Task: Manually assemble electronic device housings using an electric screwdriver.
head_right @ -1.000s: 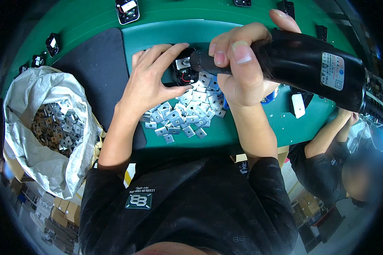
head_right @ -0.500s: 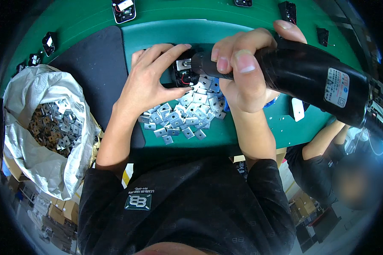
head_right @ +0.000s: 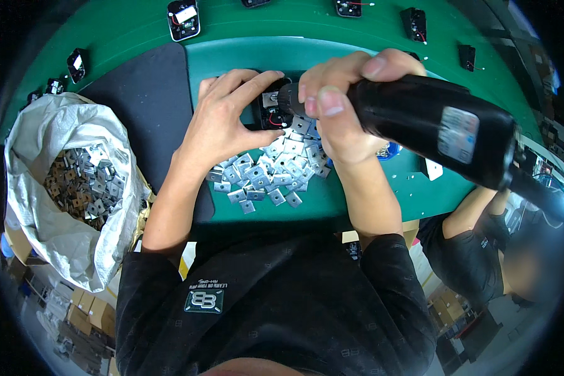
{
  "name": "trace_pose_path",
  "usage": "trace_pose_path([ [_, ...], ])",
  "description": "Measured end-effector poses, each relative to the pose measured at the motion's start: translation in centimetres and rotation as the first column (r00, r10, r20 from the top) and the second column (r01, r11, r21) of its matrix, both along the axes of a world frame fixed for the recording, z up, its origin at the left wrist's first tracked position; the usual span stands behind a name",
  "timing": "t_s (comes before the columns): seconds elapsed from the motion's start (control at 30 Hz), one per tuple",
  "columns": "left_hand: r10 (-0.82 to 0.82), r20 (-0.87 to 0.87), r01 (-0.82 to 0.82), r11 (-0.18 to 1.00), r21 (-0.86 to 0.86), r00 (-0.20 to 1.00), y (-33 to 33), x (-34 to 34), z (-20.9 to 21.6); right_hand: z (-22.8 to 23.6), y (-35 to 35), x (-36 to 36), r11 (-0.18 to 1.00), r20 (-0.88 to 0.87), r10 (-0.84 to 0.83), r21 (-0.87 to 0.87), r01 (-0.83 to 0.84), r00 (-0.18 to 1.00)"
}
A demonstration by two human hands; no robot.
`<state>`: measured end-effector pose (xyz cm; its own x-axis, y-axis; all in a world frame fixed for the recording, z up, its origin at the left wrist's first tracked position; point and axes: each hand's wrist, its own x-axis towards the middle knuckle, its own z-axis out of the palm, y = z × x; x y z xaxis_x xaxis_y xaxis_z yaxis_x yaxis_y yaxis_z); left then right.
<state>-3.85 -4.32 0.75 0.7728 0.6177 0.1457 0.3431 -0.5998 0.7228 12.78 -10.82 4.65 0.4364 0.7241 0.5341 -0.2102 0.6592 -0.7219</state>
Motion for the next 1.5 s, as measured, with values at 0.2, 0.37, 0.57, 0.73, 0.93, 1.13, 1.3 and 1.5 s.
trace_pose_path([
  [0.2, -0.013, -0.014, 0.014, 0.999, 0.046, 1.000, 0.0, 0.5, 0.4, -1.0, 0.1, 0.7, 0.991, 0.215, 0.009, 0.130, -0.037, 0.977],
  [0.37, 0.001, 0.019, -0.003, 0.994, 0.106, 1.000, 1.0, 2.0, 0.4, 2.8, -1.2, 2.9, 0.987, 0.103, -0.130, 0.112, 0.119, 0.986],
  [0.57, 0.046, 0.000, -0.045, 0.991, 0.127, 0.999, 4.1, 6.5, 0.2, 5.3, -3.8, 7.1, 0.948, 0.147, -0.318, 0.015, 0.319, 0.937],
  [0.73, 0.113, -0.111, -0.079, 0.959, 0.273, 0.987, 6.4, 7.9, 0.3, 4.1, -3.1, 5.9, 0.932, 0.197, -0.288, -0.170, 0.321, 0.937],
  [0.93, 0.227, -0.108, -0.180, 0.925, 0.333, 0.968, 2.6, 6.5, 3.2, 2.8, -2.7, 5.9, 0.934, 0.270, -0.250, -0.186, 0.305, 0.930],
  [1.13, -0.131, -0.113, 0.140, 0.987, 0.074, 0.985, -2.1, 3.4, 3.7, 2.9, -2.3, 5.9, 0.924, 0.213, -0.242, -0.246, 0.291, 0.947],
  [1.3, -0.178, -0.125, 0.180, 0.984, 0.004, 0.976, -3.0, 3.7, 2.5, 3.5, -2.6, 6.3, 0.961, 0.093, -0.220, -0.148, 0.232, 0.971],
  [1.5, -0.149, -0.221, 0.145, 0.989, -0.036, 0.964, -3.1, 4.3, 3.7, 3.9, -3.0, 6.2, 0.923, 0.137, -0.247, -0.269, 0.276, 0.959],
])
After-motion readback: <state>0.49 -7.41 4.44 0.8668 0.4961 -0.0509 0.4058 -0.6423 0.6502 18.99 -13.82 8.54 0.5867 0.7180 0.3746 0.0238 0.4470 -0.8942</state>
